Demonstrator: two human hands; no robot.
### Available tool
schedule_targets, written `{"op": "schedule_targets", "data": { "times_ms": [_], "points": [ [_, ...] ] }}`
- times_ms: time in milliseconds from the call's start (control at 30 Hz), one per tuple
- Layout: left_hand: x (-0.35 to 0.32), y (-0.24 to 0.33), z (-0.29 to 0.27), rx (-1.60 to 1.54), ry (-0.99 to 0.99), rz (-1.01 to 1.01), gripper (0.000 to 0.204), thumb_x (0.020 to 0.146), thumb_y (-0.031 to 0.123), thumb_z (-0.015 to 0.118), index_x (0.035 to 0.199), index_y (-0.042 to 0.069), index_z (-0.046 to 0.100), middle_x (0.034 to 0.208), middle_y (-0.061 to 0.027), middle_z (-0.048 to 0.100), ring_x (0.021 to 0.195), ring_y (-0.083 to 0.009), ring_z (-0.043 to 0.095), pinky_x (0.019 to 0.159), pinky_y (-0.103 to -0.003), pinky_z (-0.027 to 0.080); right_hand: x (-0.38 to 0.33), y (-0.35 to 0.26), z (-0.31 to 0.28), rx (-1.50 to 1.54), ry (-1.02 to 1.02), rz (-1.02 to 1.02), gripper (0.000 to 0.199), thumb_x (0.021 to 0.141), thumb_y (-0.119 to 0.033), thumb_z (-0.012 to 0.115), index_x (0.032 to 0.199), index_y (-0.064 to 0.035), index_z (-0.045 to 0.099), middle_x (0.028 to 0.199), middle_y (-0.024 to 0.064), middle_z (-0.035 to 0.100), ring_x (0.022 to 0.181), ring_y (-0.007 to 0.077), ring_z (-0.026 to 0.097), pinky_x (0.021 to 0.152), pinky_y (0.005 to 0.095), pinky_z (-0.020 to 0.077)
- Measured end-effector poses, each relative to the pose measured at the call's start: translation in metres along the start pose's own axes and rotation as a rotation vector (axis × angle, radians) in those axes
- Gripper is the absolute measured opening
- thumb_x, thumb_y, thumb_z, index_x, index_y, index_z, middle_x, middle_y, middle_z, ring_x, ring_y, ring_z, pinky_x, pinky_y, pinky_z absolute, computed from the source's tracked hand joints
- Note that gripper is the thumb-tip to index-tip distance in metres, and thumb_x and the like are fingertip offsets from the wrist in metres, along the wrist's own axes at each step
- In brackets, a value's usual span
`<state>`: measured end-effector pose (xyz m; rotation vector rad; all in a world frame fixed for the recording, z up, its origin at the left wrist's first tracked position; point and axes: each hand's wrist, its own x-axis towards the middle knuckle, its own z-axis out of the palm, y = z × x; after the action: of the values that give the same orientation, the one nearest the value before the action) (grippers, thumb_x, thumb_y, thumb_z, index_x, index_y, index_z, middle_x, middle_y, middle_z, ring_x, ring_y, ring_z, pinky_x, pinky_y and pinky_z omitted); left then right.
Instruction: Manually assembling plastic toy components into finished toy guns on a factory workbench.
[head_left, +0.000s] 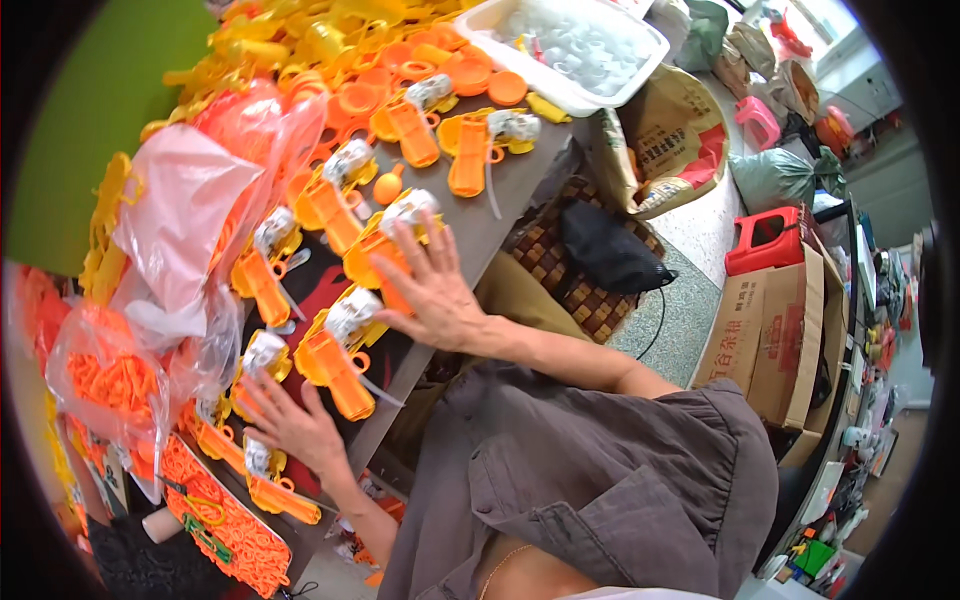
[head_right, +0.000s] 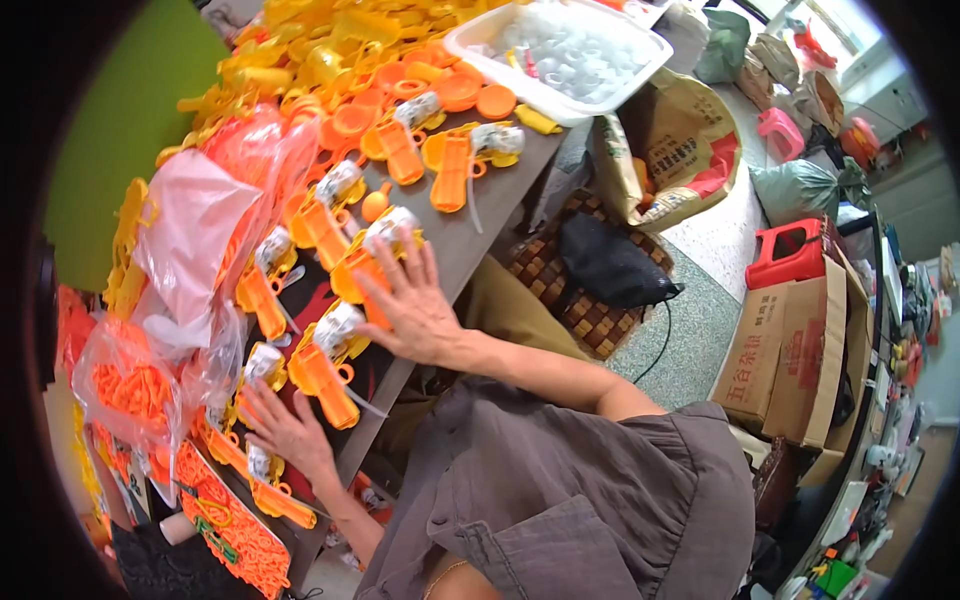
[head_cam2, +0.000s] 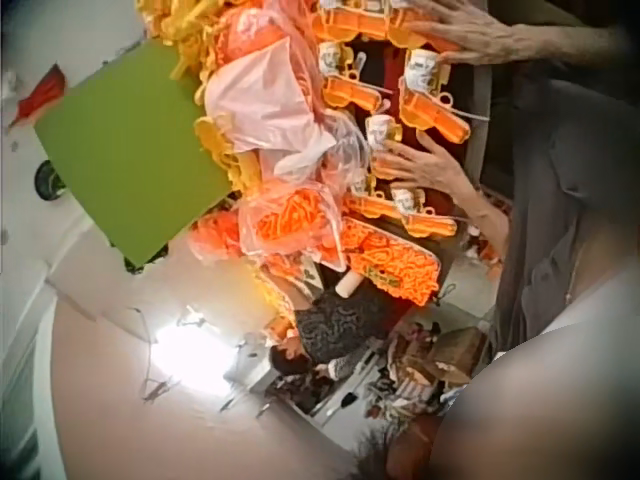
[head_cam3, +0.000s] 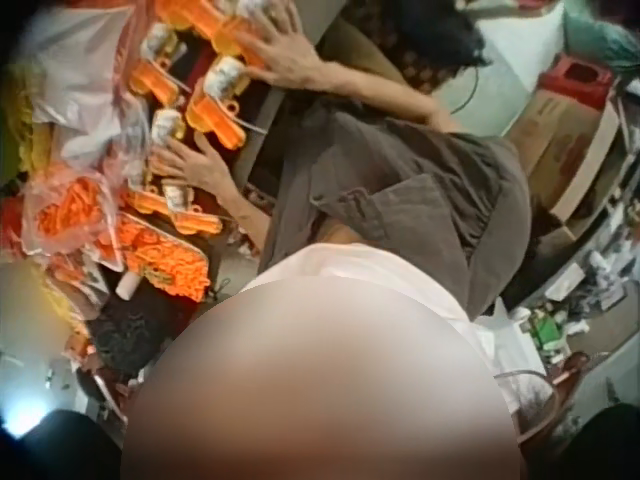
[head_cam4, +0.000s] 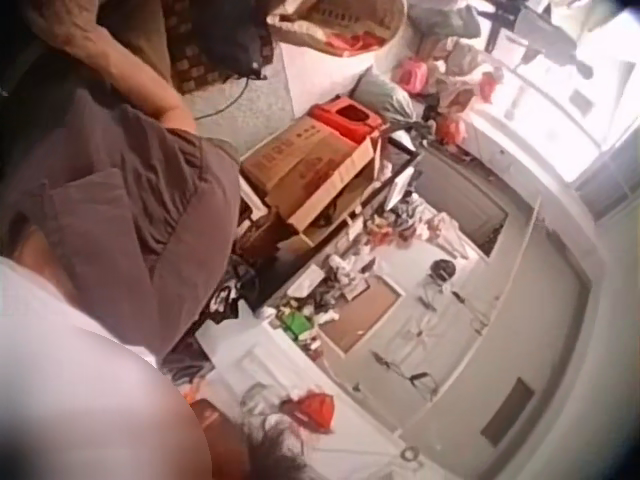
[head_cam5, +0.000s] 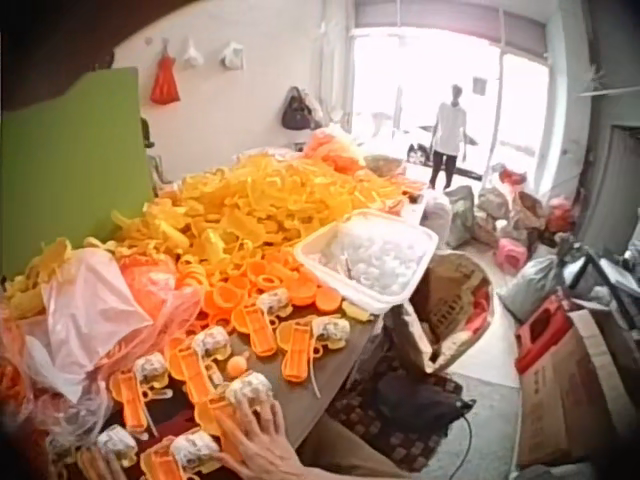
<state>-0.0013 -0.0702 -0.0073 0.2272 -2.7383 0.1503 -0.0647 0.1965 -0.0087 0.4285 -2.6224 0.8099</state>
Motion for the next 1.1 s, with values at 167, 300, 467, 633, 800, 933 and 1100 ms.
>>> {"op": "schedule_targets", "data": {
  "times_ms": [167, 300, 467, 633, 800, 933, 1100],
  "points": [
    [0.005, 0.012, -0.015, -0.259, 0.181, -0.065, 0.052, 0.100, 0.035, 0.048, 0.145, 0.011, 0.042, 0.151, -0.0157, 0.035, 0.138, -0.0352, 0.033, 0.109, -0.059, 0.020, 0.006, 0.024, -0.029, 0.141, 0.042, -0.109, 0.074, 0.077, -0.037, 0.075, 0.140, -0.0149, 0.043, 0.155, 0.0192, 0.019, 0.144, 0.0451, 0.008, 0.114, 0.0618, 0.0100],
    [-0.013, 0.057, -0.032, -0.399, 0.227, 0.030, 0.045, 0.100, 0.026, 0.049, 0.138, 0.003, 0.049, 0.145, -0.0144, 0.044, 0.134, -0.0329, 0.039, 0.112, -0.049, 0.022, 0.040, 0.093, -0.121, 0.039, 0.312, -0.143, 0.033, 0.073, -0.006, 0.073, 0.105, -0.0081, 0.063, 0.113, 0.0115, 0.062, 0.109, 0.0285, 0.059, 0.100, 0.0454, 0.0401],
    [-0.022, 0.068, -0.019, -0.388, 0.144, 0.064, 0.047, 0.099, 0.027, 0.049, 0.138, 0.002, 0.049, 0.144, -0.0158, 0.044, 0.135, -0.0337, 0.038, 0.115, -0.052, 0.018, 0.101, 0.232, -0.202, -0.207, 0.261, 0.193, 0.018, 0.090, -0.015, 0.061, 0.103, -0.0032, 0.067, 0.096, 0.0156, 0.069, 0.087, 0.0299, 0.067, 0.077, 0.0366, 0.0515],
    [-0.022, 0.073, -0.022, -0.459, 0.066, -0.012, 0.048, 0.099, 0.027, 0.049, 0.139, 0.000, 0.046, 0.146, -0.0203, 0.039, 0.135, -0.0380, 0.037, 0.114, -0.050, 0.021, 0.155, 0.328, -0.204, -0.436, -0.276, 0.252, 0.025, 0.086, -0.023, 0.061, 0.100, -0.0035, 0.068, 0.093, 0.0173, 0.070, 0.088, 0.0308, 0.067, 0.078, 0.0399, 0.0505],
    [-0.009, 0.081, -0.024, -0.606, -0.028, -0.076, 0.051, 0.097, 0.022, 0.050, 0.142, 0.000, 0.040, 0.148, -0.0225, 0.035, 0.136, -0.0392, 0.036, 0.110, -0.043, 0.032, 0.156, 0.364, -0.207, -0.355, -0.284, 0.118, 0.015, 0.086, -0.012, 0.055, 0.095, -0.0044, 0.063, 0.086, 0.0177, 0.062, 0.080, 0.0325, 0.060, 0.073, 0.0410, 0.0457],
    [-0.016, 0.084, -0.029, -0.607, -0.035, -0.136, 0.053, 0.098, 0.021, 0.049, 0.145, 0.001, 0.036, 0.149, -0.0218, 0.033, 0.133, -0.0400, 0.040, 0.105, -0.042, 0.039, 0.159, 0.337, -0.197, -0.407, -0.215, 0.132, 0.013, 0.085, -0.010, 0.056, 0.095, -0.0032, 0.062, 0.087, 0.0170, 0.062, 0.081, 0.0314, 0.060, 0.073, 0.0409, 0.0453],
    [-0.026, 0.113, -0.030, -0.560, 0.063, -0.307, 0.054, 0.099, 0.023, 0.049, 0.147, 0.003, 0.032, 0.152, -0.0204, 0.030, 0.138, -0.0398, 0.031, 0.112, -0.045, 0.030, 0.170, 0.340, -0.193, -0.318, -0.314, 0.278, 0.024, 0.090, -0.020, 0.049, 0.096, -0.0001, 0.062, 0.088, 0.0168, 0.064, 0.080, 0.0267, 0.059, 0.075, 0.0399, 0.0448]
  ]
}}
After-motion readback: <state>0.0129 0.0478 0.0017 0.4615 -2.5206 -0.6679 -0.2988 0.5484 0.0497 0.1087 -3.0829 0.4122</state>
